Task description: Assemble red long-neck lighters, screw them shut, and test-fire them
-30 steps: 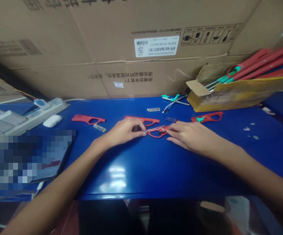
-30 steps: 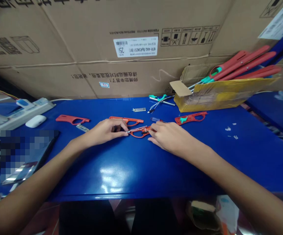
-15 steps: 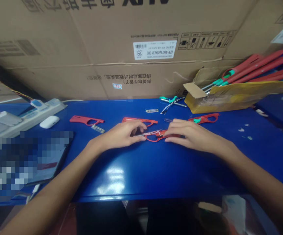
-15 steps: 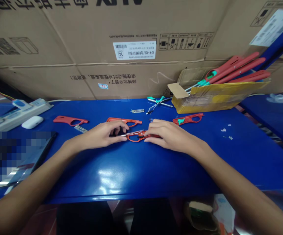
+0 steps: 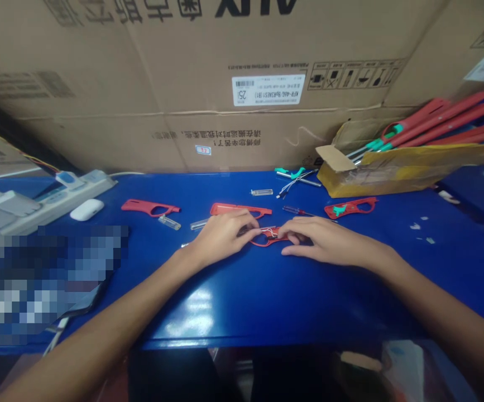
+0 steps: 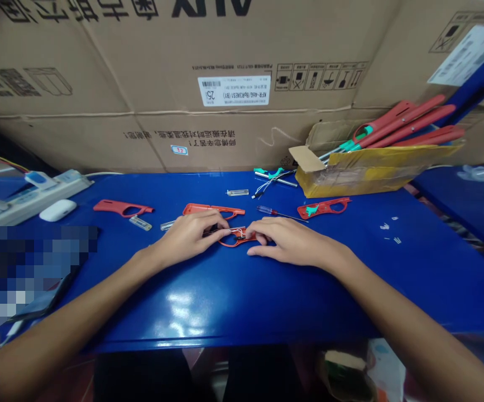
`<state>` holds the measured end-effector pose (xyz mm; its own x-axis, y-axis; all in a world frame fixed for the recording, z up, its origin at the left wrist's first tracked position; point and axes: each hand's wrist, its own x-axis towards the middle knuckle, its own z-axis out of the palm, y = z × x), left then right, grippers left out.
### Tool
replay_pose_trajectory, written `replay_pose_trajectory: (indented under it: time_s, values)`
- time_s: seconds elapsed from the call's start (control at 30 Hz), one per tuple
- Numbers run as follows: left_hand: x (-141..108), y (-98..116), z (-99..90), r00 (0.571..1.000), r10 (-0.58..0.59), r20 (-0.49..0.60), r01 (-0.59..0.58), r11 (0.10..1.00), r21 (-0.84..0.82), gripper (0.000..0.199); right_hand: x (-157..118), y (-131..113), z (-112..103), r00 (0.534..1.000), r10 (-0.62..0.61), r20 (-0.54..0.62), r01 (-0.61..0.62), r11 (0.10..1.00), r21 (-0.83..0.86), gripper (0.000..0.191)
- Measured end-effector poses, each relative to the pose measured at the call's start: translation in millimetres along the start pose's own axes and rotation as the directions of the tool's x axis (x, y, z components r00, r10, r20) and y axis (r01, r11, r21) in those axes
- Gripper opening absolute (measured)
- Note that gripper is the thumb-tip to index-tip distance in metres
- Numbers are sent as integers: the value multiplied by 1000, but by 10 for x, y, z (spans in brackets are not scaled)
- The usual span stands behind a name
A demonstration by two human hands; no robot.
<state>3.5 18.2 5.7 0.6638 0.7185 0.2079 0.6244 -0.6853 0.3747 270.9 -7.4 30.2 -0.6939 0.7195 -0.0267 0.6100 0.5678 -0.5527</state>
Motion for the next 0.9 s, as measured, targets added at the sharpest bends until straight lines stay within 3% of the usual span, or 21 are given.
replay_pose_trajectory:
  time_s: [0.27, 0.5, 0.6, 0.67, 0.73, 0.83, 0.9]
  values:
    - [4, -3, -27, 998, -37, 43, 39, 998, -59, 21, 30, -8, 17, 1000, -8, -11, 8, 1000, 9, 31]
    - [-5, 33, -116, 999, 46, 7, -46, 999, 9, 32, 15, -36, 11, 999, -35, -26, 34, 998, -43, 31]
    - [-4, 39, -154, 999, 37, -24, -35, 998, 59, 34, 29, -10, 7, 976, -83, -202, 64, 993, -100, 31]
    - [-2, 24, -163, 997, 34, -67, -27, 994, 103, 35, 78, 49, -37, 911, -109, -398, 33, 981, -193, 30]
    - [-2, -2, -167, 990, 57, -126, -40, 990, 139, 36, 173, 134, -140, 863, -137, -486, -57, 930, -364, 31]
    - [-7, -44, -182, 976, 97, -196, -63, 983, 170, 35, 396, 259, -397, 909, -97, -406, -191, 768, -611, 31]
    - [-11, -64, -202, 970, 111, -217, -70, 980, 184, 35, 582, 322, -592, 929, 28, -369, -272, 730, -628, 30]
